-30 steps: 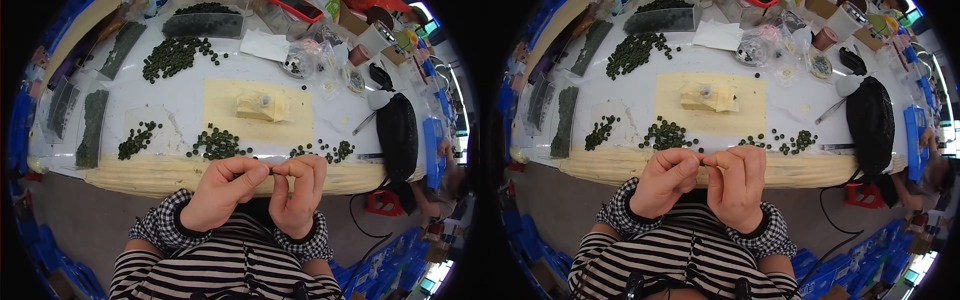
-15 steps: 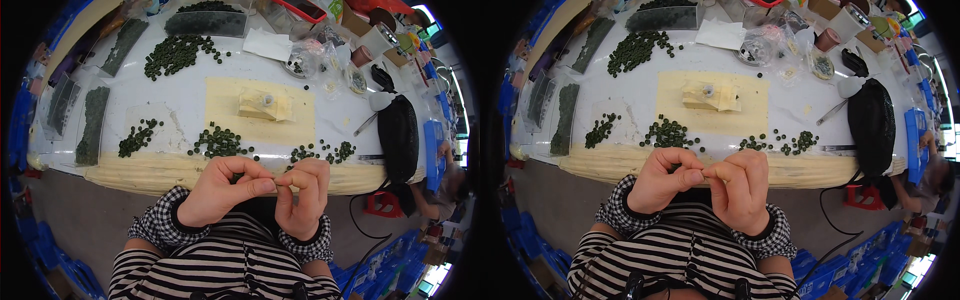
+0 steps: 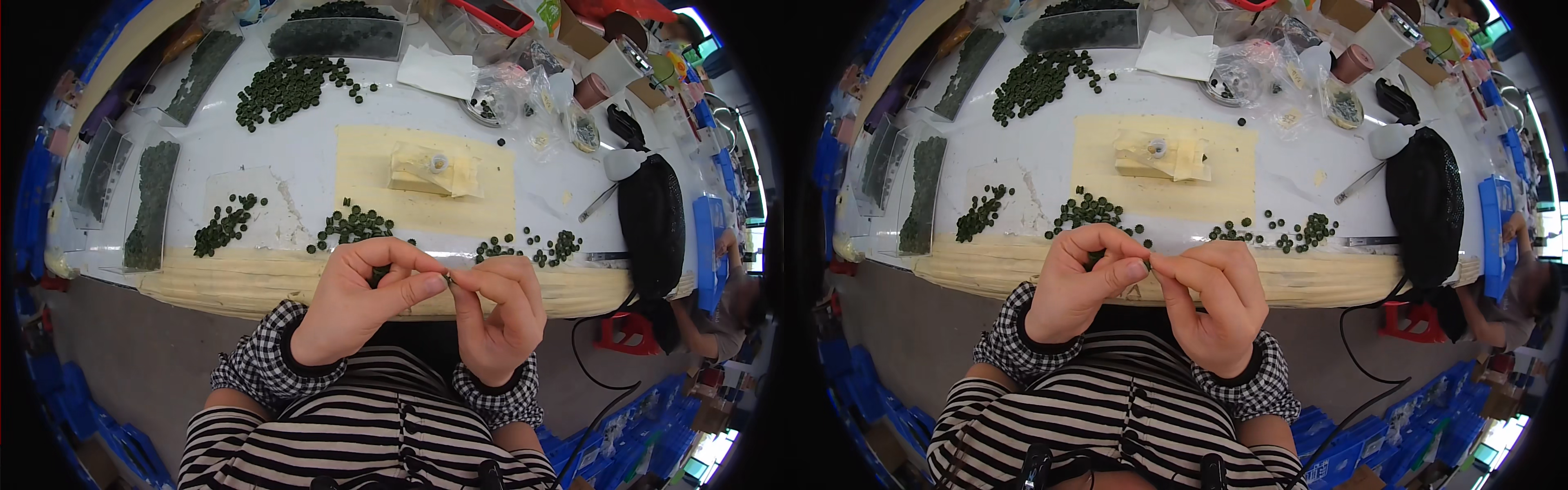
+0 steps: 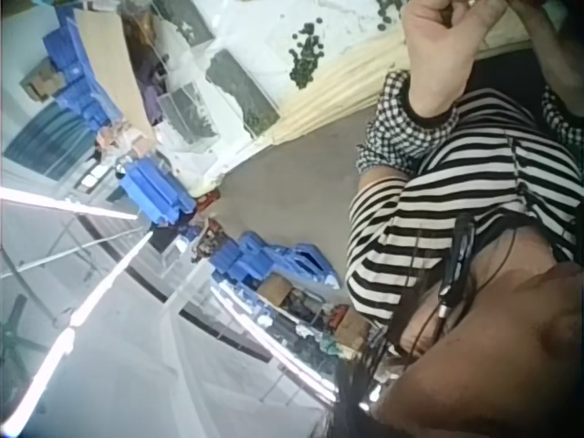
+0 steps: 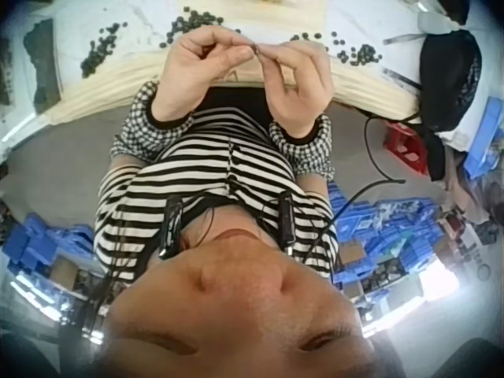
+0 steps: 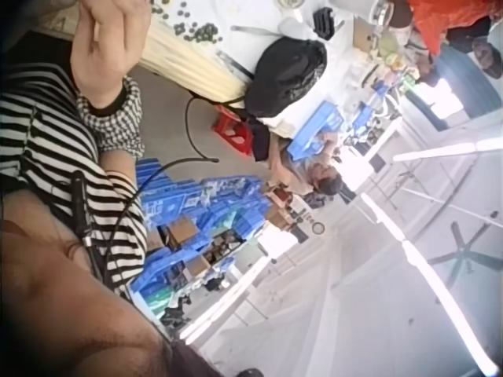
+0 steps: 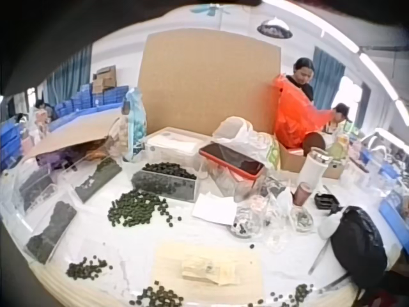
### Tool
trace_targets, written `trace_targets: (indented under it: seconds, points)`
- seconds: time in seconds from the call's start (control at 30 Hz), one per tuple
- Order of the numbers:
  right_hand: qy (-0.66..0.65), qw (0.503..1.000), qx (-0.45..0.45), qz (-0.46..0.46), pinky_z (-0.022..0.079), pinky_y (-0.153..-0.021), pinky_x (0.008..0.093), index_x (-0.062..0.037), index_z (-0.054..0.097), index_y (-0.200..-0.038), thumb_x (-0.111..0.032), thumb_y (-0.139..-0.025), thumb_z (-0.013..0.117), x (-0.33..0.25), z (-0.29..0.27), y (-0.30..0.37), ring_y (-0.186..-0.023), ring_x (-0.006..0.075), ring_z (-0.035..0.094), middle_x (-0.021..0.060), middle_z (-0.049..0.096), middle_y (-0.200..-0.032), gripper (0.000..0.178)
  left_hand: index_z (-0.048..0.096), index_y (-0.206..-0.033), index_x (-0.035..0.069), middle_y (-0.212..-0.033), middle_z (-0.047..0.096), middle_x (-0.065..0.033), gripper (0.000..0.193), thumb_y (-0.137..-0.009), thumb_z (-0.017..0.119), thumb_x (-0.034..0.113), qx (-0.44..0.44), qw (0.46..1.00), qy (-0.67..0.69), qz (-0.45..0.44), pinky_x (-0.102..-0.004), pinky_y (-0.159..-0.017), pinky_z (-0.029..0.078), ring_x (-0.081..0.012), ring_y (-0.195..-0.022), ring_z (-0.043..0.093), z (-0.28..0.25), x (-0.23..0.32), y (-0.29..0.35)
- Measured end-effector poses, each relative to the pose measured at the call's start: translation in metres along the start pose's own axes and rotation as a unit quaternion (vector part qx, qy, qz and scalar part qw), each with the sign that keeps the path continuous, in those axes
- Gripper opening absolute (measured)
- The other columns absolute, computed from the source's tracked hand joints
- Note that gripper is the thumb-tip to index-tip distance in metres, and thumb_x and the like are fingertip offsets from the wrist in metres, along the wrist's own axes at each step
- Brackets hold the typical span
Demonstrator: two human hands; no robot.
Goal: Assembling small green plastic components manually on a factory workbench.
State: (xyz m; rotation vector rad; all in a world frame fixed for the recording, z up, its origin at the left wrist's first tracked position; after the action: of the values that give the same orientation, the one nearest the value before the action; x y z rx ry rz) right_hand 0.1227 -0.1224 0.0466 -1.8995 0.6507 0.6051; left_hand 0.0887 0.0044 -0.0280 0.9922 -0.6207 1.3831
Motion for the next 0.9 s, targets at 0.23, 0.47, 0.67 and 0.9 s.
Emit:
trace_targets:
  seconds: [0.23,0.47,0.67,0.9]
  points:
    - [0.055,0.997,-0.002,-0.061,0.046,-0.059,0.0298,-0.0022,0.067,-0.087,0.006,-0.066,0.073,-0.010,0.002,-0.001,-0.068,0.0213,0.057,0.0066,0.060,-0.078,0.023,0.068,-0.097,-0.001,-0.073,0.059,0.0018,0.012,-0.087,0.064,0.006,-0.013,0.994,-0.101,0.049,-0.0175,-0.053,0.034,-0.0021,-0.061,0.042,0.000,0.008,0.005]
    - [0.000,0.999,-0.021,-0.033,0.046,-0.059,0.0292,-0.0011,0.067,-0.088,0.007,-0.068,0.072,-0.010,0.002,-0.003,-0.068,0.0202,0.057,0.0068,0.060,-0.078,0.023,0.068,-0.097,-0.001,-0.072,0.059,0.0005,0.013,-0.086,0.064,0.006,-0.042,0.999,0.009,-0.010,-0.0177,-0.052,0.033,-0.0029,-0.060,0.042,0.001,-0.002,0.000]
    - [-0.118,0.989,-0.009,0.085,0.045,-0.062,0.0270,0.0010,0.066,-0.087,0.008,-0.071,0.070,0.013,-0.001,0.002,-0.071,0.0183,0.057,0.0083,0.061,-0.079,0.018,0.069,-0.097,-0.001,-0.071,0.057,0.0006,0.014,-0.085,0.065,0.005,-0.017,0.998,-0.046,0.047,-0.0190,-0.054,0.033,-0.0037,-0.060,0.041,0.000,0.009,0.002]
    - [-0.206,0.963,0.003,0.173,0.044,-0.068,0.0258,0.0022,0.063,-0.085,0.008,-0.073,0.069,0.029,0.008,0.013,-0.076,0.0172,0.056,0.0090,0.062,-0.083,0.015,0.069,-0.098,0.000,-0.063,0.046,0.0036,0.016,-0.082,0.067,0.001,-0.005,0.980,-0.138,0.142,-0.0199,-0.055,0.034,-0.0042,-0.059,0.040,0.002,0.023,0.006]
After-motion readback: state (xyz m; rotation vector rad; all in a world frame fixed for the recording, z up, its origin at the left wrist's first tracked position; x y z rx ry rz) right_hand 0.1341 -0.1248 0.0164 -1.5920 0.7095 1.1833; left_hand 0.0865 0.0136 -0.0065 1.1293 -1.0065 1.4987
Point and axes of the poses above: each hand's wrist, its own y-axis away from the middle knuckle, its own z-axis out of the palm, x = y × z, the point moved 9 cm from there along -y, towards the middle knuckle
